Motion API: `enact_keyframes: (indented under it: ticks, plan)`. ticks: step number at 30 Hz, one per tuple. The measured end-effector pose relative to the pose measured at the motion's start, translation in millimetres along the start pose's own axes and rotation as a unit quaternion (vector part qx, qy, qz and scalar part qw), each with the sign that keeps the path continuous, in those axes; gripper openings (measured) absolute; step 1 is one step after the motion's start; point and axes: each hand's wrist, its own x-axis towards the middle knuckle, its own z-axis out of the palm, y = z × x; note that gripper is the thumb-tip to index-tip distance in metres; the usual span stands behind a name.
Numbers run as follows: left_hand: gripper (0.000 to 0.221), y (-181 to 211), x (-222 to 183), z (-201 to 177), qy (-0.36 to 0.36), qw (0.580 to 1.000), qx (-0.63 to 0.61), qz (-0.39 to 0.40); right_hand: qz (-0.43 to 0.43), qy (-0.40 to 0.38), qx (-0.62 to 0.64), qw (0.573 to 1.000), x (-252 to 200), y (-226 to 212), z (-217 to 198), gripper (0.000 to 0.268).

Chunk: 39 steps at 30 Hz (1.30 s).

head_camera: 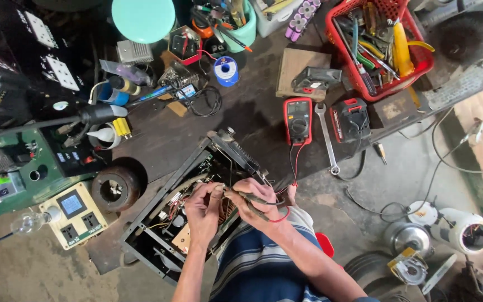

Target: Testing internal circuits of an electronic device using a multimeter and probes on a repair bench.

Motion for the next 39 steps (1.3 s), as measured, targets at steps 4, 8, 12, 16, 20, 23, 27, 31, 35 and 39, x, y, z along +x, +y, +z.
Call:
enact_keyframes:
  ticks: [4, 8, 12, 16, 20, 23, 27, 31, 35, 39]
  plan:
    - [0.015, 2.5, -0.2, 1.2, -0.004, 1.0, 0.014, -0.009, -0.008, -0.009, 0.009, 1.0, 0.6, 2.0, -0.3, 0.01]
    - [0.013, 1.5, 0.0, 0.6, -0.006, 1.0, 0.026, -0.002, -0.008, 0.004, 0.029, 1.0, -4.8, 6.4, -0.8, 0.014]
    - [0.013, -4.9, -1.2, 2.4, -0.004, 1.0, 0.023, -0.003, -0.004, 0.0, 0.025, 1.0, -11.7, 14.9, -2.1, 0.013]
    - [0.012, -8.2, -4.3, -0.9, 0.009, 1.0, 0.001, 0.004, -0.009, -0.01, 0.054, 0.998, -2.1, 6.7, -4.4, 0.017]
    - [0.01, -20.3, -6.0, -1.9, 0.004, 1.0, -0.016, 0.007, -0.033, -0.016, 0.048, 0.998, 0.0, 3.4, -5.1, 0.01]
    - [0.009, -7.5, -3.4, -1.5, 0.008, 1.0, -0.023, 0.012, -0.034, -0.015, 0.04, 0.998, 2.5, -0.2, -4.1, 0.007]
    - [0.01, -7.7, -4.2, -0.6, 0.013, 0.999, -0.03, 0.007, -0.055, -0.019, 0.058, 0.997, -5.0, 5.3, -3.9, 0.009]
    - [0.01, -7.4, -3.9, -0.4, 0.016, 0.999, -0.031, 0.004, -0.035, -0.031, 0.035, 0.998, -4.8, 1.8, -5.8, 0.007]
    - [0.013, 1.1, -2.7, -1.4, 0.014, 0.999, -0.031, 0.003, -0.007, -0.025, 0.021, 0.999, 14.4, -16.0, -7.4, 0.004]
    - [0.011, -3.0, -6.2, 1.5, 0.008, 1.0, -0.028, -0.002, 0.0, -0.03, 0.009, 0.999, 2.2, -8.6, -5.4, 0.004]
